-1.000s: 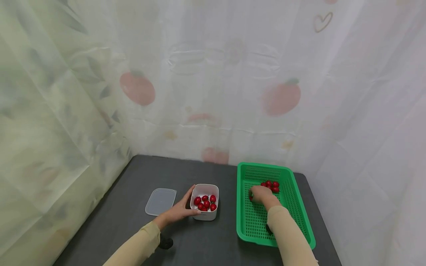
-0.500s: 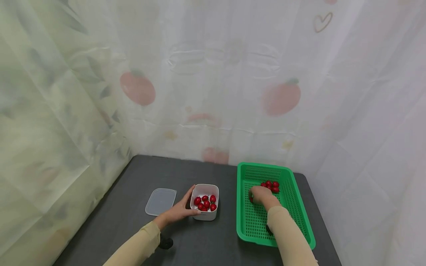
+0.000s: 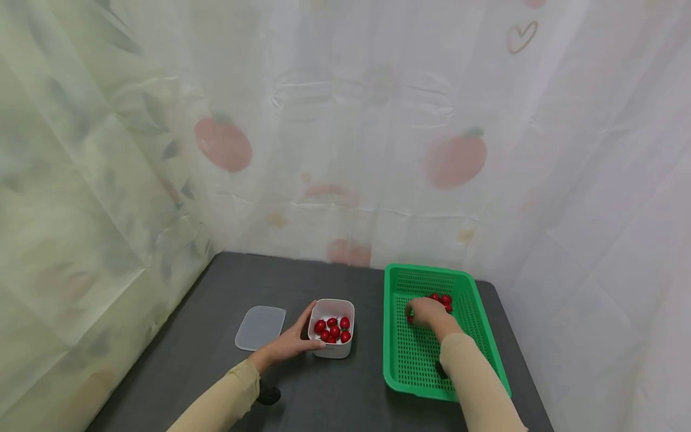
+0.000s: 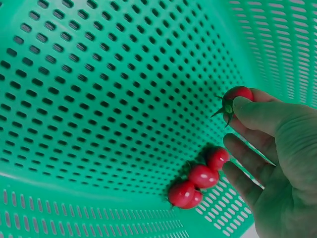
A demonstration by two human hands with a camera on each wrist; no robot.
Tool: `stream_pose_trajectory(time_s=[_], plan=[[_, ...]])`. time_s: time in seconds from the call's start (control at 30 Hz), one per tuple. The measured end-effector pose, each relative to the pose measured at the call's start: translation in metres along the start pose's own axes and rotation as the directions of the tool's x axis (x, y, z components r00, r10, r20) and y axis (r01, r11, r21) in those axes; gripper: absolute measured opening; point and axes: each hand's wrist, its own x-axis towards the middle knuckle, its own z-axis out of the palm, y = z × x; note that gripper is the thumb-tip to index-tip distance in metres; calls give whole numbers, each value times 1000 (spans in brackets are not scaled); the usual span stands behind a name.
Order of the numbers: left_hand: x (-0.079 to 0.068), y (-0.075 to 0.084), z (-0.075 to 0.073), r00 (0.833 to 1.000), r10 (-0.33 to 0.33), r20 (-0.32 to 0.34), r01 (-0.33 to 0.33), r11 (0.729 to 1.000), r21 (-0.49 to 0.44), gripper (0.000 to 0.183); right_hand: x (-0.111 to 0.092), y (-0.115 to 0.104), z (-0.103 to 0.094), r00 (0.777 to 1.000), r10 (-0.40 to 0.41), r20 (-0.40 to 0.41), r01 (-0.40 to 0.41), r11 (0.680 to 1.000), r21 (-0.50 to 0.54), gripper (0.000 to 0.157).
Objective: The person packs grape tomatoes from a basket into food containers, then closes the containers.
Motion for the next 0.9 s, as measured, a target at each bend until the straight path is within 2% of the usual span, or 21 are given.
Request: stream_pose_trajectory(time_s=[0.27, 0.57, 0.77, 0.9], plan=[[0, -1, 0, 1000, -5, -9, 5, 1000, 18, 110, -6, 0, -22, 997, -42, -69, 45, 998, 39, 21], [0, -1, 0, 1000, -12, -17, 12, 999, 39, 112, -12, -9, -52, 986, -105, -131, 115, 991, 68, 21], [0, -2, 0, 1000, 2, -8, -2, 1000, 30, 112, -10, -18, -63, 979, -120, -162, 133, 988, 75, 23], [0, -2, 0, 1000, 6, -5, -6, 999, 31, 112, -9, -29, -66, 970, -166, -176, 182, 980, 83, 23]])
